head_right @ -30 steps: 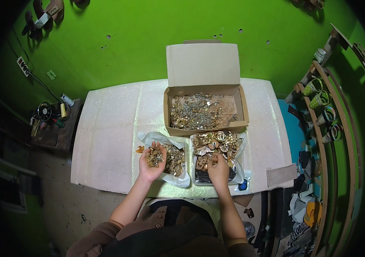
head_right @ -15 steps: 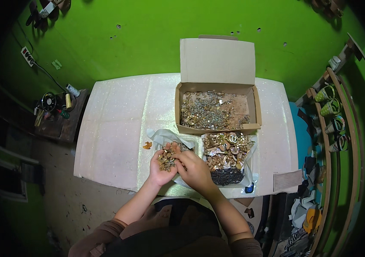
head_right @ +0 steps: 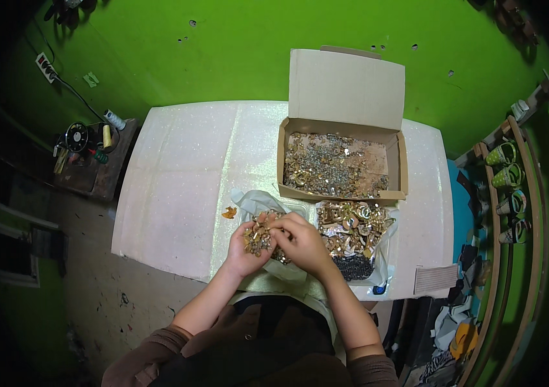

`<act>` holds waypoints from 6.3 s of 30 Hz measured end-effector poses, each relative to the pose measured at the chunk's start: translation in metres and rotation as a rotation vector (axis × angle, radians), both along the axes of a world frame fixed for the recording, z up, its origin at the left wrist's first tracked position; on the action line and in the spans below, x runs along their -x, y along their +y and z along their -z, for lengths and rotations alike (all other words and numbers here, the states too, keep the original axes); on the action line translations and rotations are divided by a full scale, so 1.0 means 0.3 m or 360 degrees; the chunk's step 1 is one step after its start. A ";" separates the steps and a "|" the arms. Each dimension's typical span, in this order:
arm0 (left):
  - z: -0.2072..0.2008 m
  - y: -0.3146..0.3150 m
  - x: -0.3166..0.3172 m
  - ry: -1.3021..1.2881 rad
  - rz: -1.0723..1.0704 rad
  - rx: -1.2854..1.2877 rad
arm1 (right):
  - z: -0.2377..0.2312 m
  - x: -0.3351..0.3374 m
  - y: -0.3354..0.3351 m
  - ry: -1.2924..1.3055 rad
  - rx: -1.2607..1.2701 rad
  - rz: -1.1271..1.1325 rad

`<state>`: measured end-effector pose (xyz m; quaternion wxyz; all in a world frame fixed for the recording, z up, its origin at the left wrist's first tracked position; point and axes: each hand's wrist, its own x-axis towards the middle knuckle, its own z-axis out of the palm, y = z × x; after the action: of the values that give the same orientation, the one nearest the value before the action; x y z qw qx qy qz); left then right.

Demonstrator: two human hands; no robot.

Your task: Sorting small metal eyelets and hardware from a box into specialized piles.

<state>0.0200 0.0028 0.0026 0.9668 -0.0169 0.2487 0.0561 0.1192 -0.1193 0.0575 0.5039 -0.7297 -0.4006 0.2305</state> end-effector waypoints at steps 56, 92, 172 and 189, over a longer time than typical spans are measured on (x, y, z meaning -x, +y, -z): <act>0.026 -0.012 0.019 -0.0032 0.0098 -0.0209 | 0.057 0.086 0.100 -0.0851 0.0120 -0.0205; 0.052 0.015 0.029 -0.0200 0.0005 0.0007 | 0.049 0.055 0.037 -0.0700 0.0037 -0.0228; 0.009 0.003 0.027 -0.0006 -0.0116 0.0101 | 0.042 0.027 0.054 -0.0627 -0.0002 0.0273; 0.004 -0.028 0.010 0.0121 0.0026 -0.0017 | -0.041 -0.035 0.029 0.0108 -0.0048 -0.0051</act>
<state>0.0169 -0.0056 0.0014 0.9572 -0.0074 0.2851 0.0502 0.1296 -0.1106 0.0698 0.5244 -0.7072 -0.3985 0.2570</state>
